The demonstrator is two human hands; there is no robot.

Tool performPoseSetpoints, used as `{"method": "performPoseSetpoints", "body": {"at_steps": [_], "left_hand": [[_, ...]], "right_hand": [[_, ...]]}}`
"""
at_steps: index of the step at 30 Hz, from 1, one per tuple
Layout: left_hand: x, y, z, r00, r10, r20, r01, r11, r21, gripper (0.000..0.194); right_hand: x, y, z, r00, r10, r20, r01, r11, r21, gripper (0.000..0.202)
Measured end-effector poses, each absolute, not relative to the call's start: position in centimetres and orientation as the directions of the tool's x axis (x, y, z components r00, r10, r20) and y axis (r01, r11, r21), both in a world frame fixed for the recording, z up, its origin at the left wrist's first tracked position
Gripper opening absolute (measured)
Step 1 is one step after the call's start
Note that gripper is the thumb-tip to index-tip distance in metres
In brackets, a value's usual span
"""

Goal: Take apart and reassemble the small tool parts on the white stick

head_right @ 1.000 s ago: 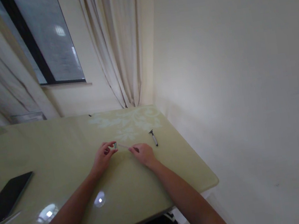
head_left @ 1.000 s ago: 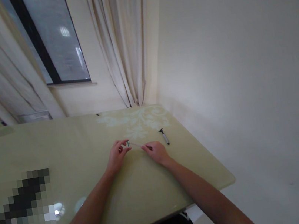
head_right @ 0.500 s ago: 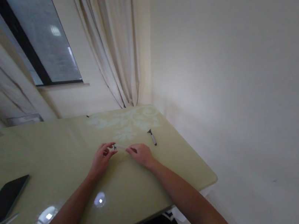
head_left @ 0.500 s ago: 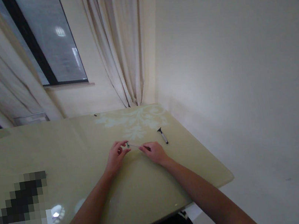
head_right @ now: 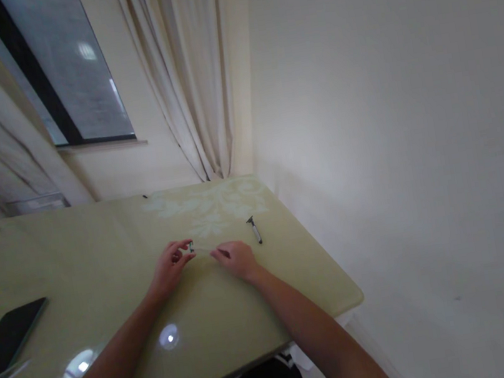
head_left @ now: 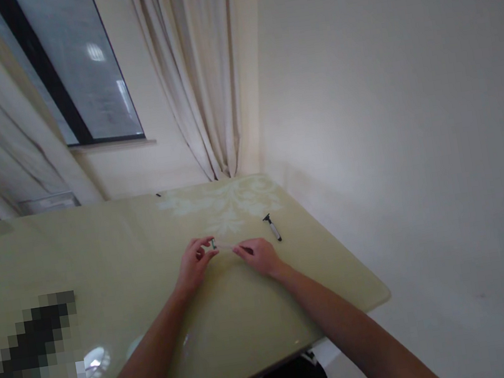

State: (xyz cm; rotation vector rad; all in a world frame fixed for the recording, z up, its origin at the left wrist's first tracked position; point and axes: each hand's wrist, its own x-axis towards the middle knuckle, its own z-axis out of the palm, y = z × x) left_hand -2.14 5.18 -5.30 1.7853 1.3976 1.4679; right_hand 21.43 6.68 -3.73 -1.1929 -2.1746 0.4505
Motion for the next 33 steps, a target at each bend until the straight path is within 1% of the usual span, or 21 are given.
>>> {"method": "performPoseSetpoints", "body": {"at_steps": [4,8,12,16,21,25,30,33], "left_hand": [[-2.14,5.19,-5.28,-0.081,0.882,0.465,0.417,-0.394,0.819,0.035],[-2.18,5.2,-5.27,-0.071,0.885,0.461,0.408,-0.396,0.823,0.034],[-2.19,5.23,-5.26,-0.078,0.887,0.456,0.405,-0.39,0.827,0.035],[-2.2,5.29,-5.39,-0.067,0.887,0.457,0.399,-0.396,0.827,0.035],[-2.25,5.28,-5.45,-0.065,0.885,0.461,0.399,-0.4,0.825,0.036],[-2.22,5.27,-5.49,-0.051,0.884,0.465,0.403,-0.408,0.819,0.036],[-2.26,5.29,-5.62,-0.049,0.877,0.478,0.421,-0.416,0.806,0.034],[-2.29,5.25,-5.62,-0.035,0.876,0.481,0.433,-0.421,0.797,0.035]], "right_hand": [[21.38,6.66,-3.79,-0.34,0.878,0.337,0.69,0.476,-0.545,0.049],[21.38,6.76,-3.9,-0.411,0.839,0.357,0.648,0.545,-0.533,0.048],[21.38,6.79,-3.92,-0.323,0.883,0.341,0.699,0.465,-0.543,0.049],[21.38,6.74,-3.94,-0.414,0.836,0.359,0.642,0.548,-0.536,0.048],[21.29,6.66,-3.84,-0.325,0.881,0.344,0.715,0.467,-0.521,0.046],[21.24,6.47,-3.62,-0.402,0.847,0.347,0.675,0.53,-0.513,0.046],[21.15,6.4,-3.57,-0.33,0.885,0.328,0.744,0.458,-0.487,0.046],[21.15,6.36,-3.52,-0.398,0.85,0.345,0.707,0.524,-0.475,0.046]]}}
